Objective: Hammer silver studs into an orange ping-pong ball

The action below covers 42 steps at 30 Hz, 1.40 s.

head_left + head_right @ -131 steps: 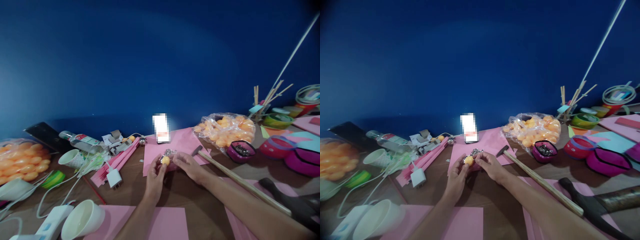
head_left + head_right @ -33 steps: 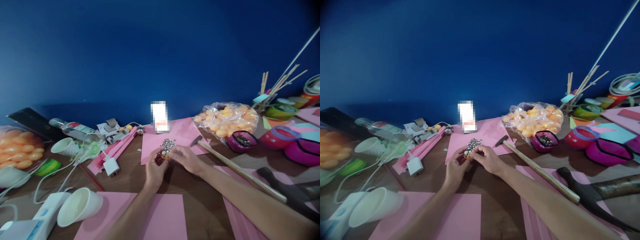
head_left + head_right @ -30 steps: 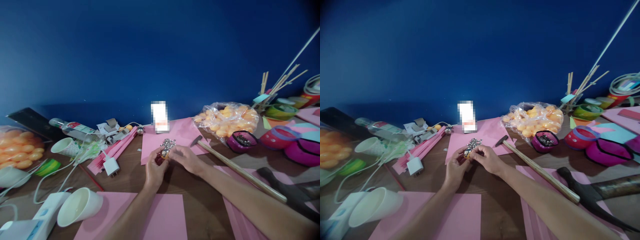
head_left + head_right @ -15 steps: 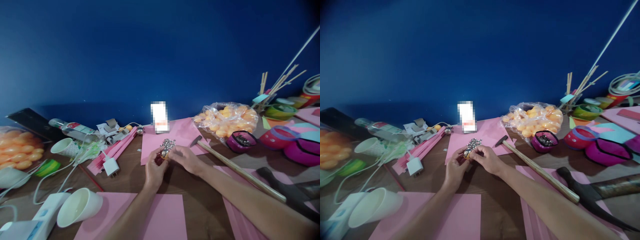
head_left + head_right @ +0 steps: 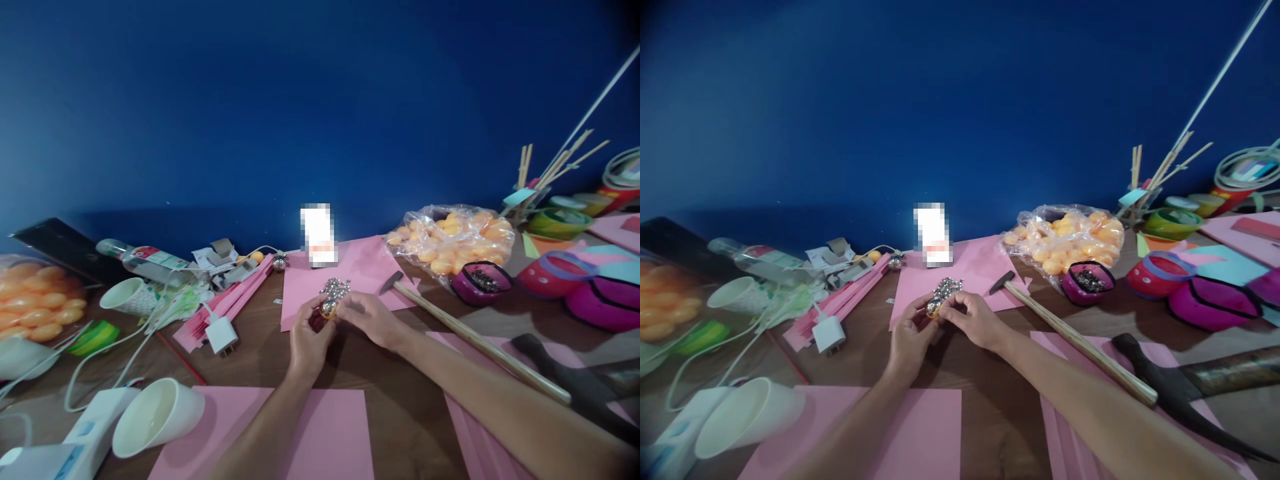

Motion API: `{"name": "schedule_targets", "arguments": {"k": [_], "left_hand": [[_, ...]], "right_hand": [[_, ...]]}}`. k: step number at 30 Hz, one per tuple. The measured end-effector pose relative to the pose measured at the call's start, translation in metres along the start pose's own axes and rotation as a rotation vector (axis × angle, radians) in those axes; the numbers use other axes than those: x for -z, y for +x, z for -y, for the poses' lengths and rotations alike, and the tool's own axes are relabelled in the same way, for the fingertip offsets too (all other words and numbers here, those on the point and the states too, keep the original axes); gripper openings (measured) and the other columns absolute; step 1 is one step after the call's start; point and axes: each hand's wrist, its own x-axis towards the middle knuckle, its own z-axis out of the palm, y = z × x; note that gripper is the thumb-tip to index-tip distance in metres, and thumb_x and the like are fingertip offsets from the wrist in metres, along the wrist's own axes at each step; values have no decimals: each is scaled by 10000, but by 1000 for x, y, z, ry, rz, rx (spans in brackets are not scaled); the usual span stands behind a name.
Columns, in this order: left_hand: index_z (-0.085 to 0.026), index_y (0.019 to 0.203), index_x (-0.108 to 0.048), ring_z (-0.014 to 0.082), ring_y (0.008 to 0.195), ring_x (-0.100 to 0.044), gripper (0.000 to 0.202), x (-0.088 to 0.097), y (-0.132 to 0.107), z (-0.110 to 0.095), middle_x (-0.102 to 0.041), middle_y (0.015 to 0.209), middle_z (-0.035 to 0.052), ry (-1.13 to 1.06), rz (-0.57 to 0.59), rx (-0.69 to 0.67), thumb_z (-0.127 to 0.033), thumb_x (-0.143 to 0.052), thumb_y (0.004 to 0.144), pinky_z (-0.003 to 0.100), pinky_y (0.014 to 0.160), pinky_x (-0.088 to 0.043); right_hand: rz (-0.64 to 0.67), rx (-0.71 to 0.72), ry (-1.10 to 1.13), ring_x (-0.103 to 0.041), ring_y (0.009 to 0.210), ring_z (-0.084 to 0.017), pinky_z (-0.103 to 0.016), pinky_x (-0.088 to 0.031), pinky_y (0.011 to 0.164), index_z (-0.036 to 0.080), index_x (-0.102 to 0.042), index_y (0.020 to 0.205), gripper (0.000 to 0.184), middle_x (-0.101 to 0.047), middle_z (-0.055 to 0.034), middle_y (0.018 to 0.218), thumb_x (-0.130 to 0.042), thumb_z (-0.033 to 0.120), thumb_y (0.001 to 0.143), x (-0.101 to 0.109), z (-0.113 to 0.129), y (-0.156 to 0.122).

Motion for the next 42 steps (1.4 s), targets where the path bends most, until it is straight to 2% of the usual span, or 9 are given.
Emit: {"name": "schedule_targets", "arguments": {"k": [16,25,31,42], "left_hand": [[-157,1041,-545,193,940,-572,431,1,1,4,-589,1049,96,-20,0,-11,-178,-656,626,342,839,-456],[-157,1037,-535,187,924,-579,418,1,0,7,-586,1050,99,-32,-2,-27,-168,-645,634,336,823,-462],[-160,1031,-539,193,946,-571,405,2,1,8,-591,1034,94,6,-14,-42,-170,-643,640,339,832,-459],[-169,1012,-562,184,930,-576,396,2,0,9,-599,1010,84,36,-30,-62,-185,-659,629,322,823,-461]], "right_hand": [[0,6,-8,-510,698,-121,-227,-404,654,145,-564,758,189,-575,-10,735,-519,327,783,0,-1,0],[18,-68,9,-444,532,-79,-193,-355,492,157,-531,753,210,-507,19,639,-512,364,780,-2,-2,-1],[14,-63,42,-438,549,-68,-196,-354,507,147,-538,717,206,-561,-13,784,-529,347,767,-2,1,0],[-3,-130,116,-487,578,-87,-204,-407,525,144,-538,735,200,-573,-5,693,-549,343,753,-3,-4,-1]]}}
